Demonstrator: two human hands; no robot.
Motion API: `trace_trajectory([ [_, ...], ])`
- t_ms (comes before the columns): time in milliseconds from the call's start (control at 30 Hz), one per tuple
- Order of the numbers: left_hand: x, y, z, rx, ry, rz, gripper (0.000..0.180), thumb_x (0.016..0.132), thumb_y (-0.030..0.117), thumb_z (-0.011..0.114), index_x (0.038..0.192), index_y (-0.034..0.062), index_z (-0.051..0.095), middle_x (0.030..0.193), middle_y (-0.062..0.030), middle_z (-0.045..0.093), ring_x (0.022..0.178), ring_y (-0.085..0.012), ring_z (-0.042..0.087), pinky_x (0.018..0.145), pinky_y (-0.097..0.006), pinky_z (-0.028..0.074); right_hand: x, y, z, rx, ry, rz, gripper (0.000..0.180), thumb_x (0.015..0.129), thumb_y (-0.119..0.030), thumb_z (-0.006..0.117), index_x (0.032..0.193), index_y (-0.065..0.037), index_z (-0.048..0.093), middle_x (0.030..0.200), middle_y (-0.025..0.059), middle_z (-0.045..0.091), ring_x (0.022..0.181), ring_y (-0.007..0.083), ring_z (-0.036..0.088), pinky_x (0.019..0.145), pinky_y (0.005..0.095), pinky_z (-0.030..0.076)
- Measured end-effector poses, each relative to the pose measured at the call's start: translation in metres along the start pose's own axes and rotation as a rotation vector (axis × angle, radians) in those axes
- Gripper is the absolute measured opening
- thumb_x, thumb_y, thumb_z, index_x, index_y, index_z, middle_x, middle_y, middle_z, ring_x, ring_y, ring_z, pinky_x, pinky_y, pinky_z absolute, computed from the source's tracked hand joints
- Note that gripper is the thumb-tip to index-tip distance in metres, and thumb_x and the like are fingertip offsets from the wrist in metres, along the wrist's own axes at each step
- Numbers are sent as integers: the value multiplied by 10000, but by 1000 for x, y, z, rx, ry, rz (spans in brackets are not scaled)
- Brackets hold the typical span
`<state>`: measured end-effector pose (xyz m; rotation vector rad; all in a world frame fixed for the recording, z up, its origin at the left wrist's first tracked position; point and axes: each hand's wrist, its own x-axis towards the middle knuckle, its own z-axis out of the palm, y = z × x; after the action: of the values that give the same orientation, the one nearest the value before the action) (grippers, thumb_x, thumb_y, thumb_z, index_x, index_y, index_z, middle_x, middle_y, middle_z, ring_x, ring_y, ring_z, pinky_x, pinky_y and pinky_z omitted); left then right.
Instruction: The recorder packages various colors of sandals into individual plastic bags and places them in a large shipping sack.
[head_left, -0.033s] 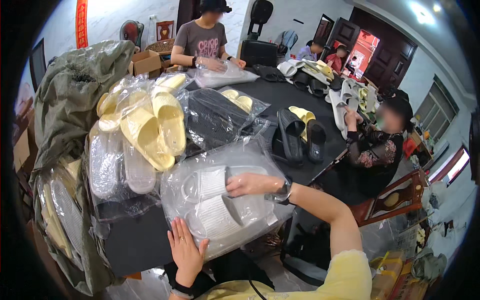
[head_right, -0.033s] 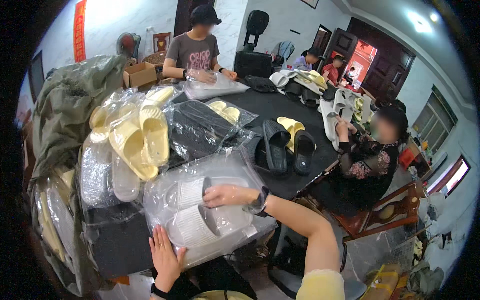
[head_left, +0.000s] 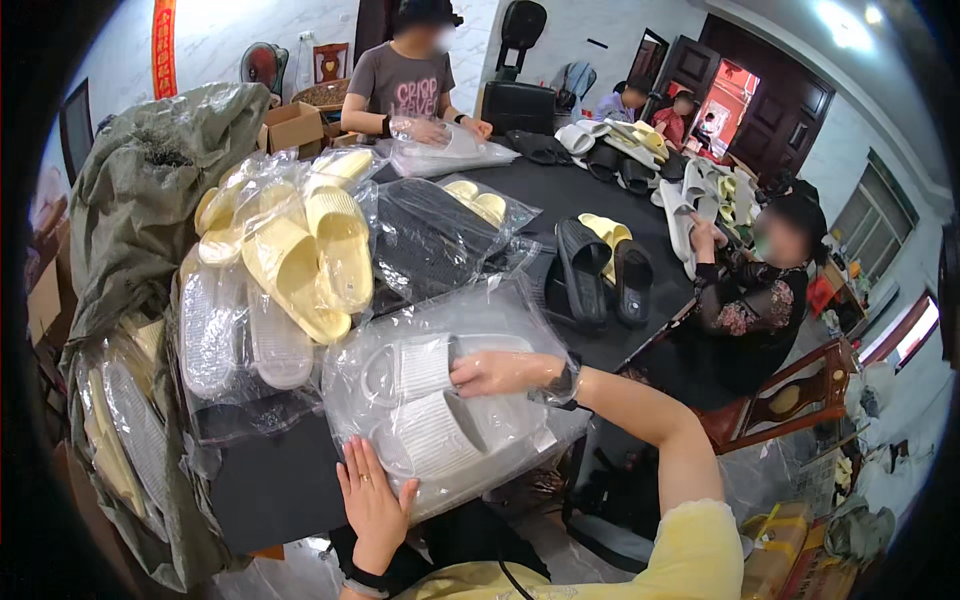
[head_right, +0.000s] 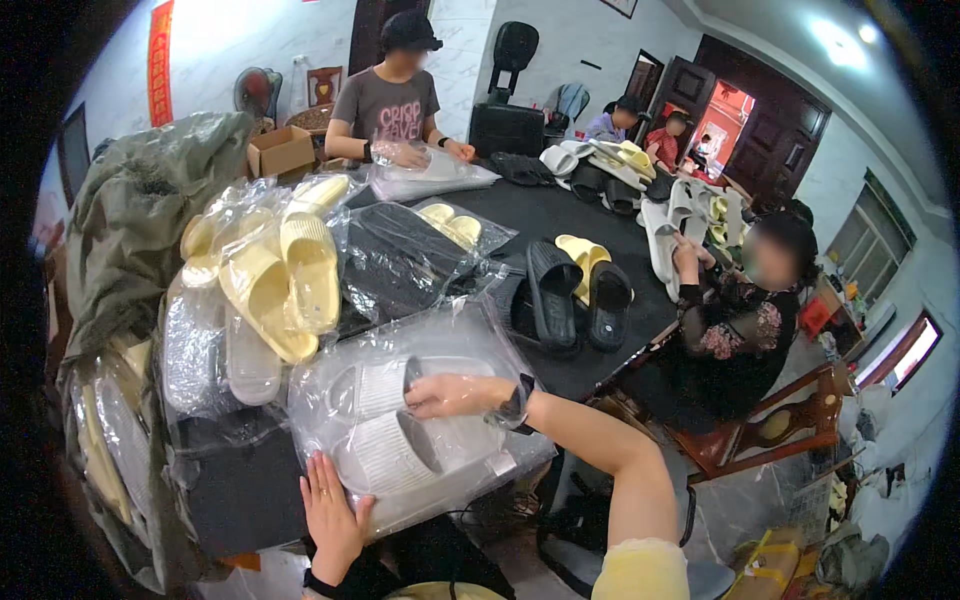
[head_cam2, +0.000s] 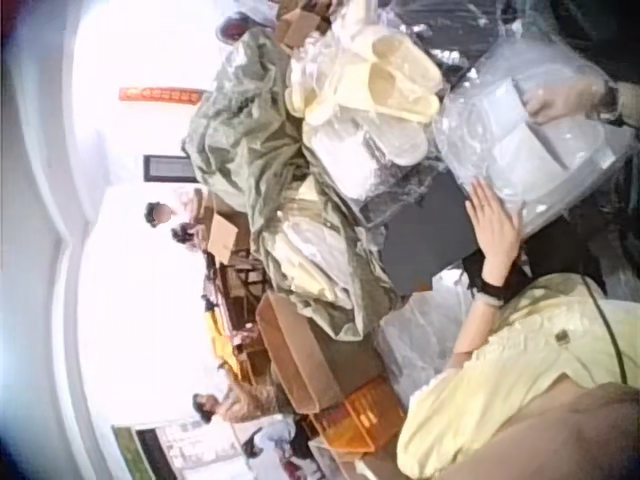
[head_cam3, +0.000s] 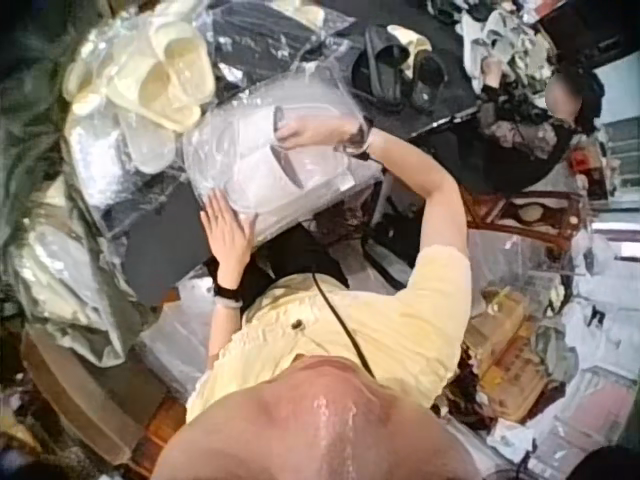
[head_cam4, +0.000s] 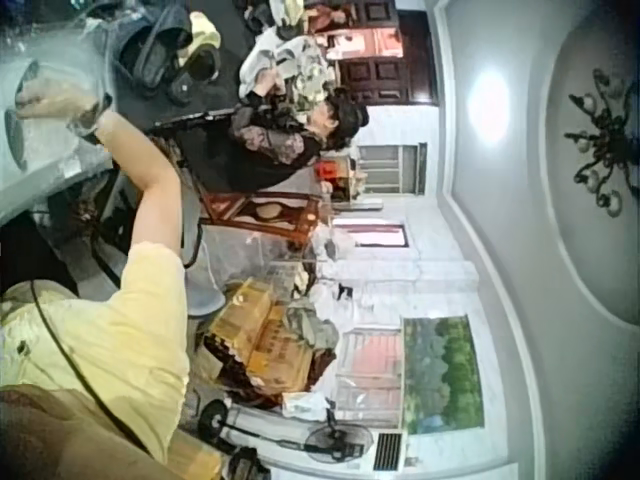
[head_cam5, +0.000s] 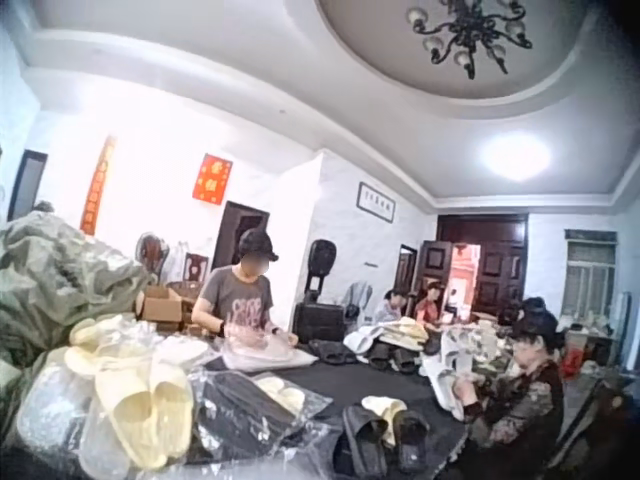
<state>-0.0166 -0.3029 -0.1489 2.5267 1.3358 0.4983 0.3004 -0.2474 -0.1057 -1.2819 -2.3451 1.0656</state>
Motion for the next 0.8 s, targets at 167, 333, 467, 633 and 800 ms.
trace_trajectory([
  [167, -1, -1, 0, -8, 23, 17, 821, 847, 449, 499, 1382, -94, 193, 1438, -272, 222, 1344, -401, 205, 1088, -496, 142, 8, 11, 31, -325, 246, -302, 370, 774, -271, 609, 966, 38, 538, 937, 178, 564, 933, 318, 540, 843, 365, 422],
  [333, 1, -2, 1, 9, 14, 4, 815, 843, 457, 503, 1374, -93, 221, 1438, -273, 222, 1345, -400, 203, 1087, -495, 151, -25, 14, 21, -6, 306, 37, 380, 785, -278, 601, 1026, 10, 546, 990, 187, 571, 947, 353, 548, 788, 424, 451],
  [467, 3, 3, 0, 25, 36, 18, 805, 825, 489, 529, 1363, -61, 292, 1439, -273, 220, 1348, -398, 197, 1083, -495, 168, -111, 38, -32, -630, 345, 219, 396, 721, -267, 637, 1035, -41, 553, 896, 178, 583, 853, 349, 572, 744, 428, 463],
  [633, 2, 6, -10, 56, 14, 4, 851, 797, 542, 551, 1357, -54, 313, 1442, -269, 214, 1342, -411, 198, 1079, -507, 167, -196, -51, -89, -675, 858, 1016, 208, 711, -174, 614, 836, -15, 664, 957, 215, 601, 863, 377, 590, 755, 444, 466],
  [800, 6, 10, -4, 28, 67, 91, 823, 798, 517, 572, 1349, -46, 332, 1443, -263, 218, 1341, -404, 204, 1083, -497, 173, -206, -120, -96, -480, 1278, 510, 228, 752, -95, 603, 955, -11, 666, 882, 153, 665, 789, 287, 643, 743, 353, 491],
])
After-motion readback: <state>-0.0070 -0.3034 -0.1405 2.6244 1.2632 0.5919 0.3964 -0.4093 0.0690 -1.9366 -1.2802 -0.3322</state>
